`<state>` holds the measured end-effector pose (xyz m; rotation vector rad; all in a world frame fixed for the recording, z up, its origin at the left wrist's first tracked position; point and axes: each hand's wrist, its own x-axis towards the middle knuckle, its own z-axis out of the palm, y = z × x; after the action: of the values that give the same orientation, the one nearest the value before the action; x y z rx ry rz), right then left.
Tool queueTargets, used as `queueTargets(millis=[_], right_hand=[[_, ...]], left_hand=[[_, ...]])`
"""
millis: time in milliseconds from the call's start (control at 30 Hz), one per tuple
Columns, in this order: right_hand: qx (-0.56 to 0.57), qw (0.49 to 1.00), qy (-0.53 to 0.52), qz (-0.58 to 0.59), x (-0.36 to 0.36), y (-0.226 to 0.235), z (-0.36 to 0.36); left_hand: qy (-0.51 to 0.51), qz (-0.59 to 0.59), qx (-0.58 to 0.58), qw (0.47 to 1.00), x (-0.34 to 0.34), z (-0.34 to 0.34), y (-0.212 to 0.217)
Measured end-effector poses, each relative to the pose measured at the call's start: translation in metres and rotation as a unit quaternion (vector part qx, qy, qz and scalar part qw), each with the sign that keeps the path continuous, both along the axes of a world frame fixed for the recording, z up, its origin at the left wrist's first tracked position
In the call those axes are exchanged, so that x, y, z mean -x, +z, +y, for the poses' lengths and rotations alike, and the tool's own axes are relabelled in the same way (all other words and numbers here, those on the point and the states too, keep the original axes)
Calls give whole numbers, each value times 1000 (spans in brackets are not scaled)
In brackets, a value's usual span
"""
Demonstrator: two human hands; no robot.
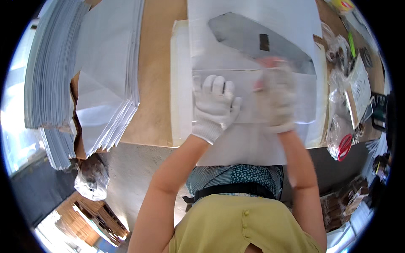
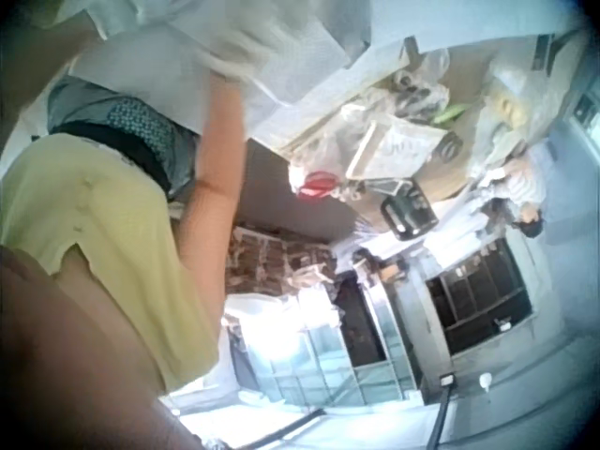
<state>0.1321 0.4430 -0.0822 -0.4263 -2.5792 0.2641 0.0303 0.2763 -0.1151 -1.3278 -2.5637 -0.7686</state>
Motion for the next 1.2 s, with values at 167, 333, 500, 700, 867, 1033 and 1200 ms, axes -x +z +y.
queueTargets(millis=[167, 333, 500, 700, 867, 1033, 1200], right_hand=[[111, 990, 80, 16, 13, -24, -19], [22, 999, -26, 15, -34, -23, 51], [-64, 997, -32, -8, -98, -17, 118], [-59, 997, -41, -18, -158, -11, 160], [-75, 996, -39, 32, -153, 27, 151], [8, 988, 140, 59, -138, 124, 98], [91, 973, 143, -157, -145, 150, 106]], left_hand=[[-21, 47, 81, 995, -4, 14, -1], [-22, 52, 60, 997, -20, 25, 10], [-12, 65, 50, 997, -32, 31, 11], [-65, 66, -52, 994, -39, 26, 25], [-64, 42, -15, 997, -62, 56, 95], [-109, 102, 17, 989, -93, 22, 139], [-111, 174, -27, 978, -148, 10, 149]])
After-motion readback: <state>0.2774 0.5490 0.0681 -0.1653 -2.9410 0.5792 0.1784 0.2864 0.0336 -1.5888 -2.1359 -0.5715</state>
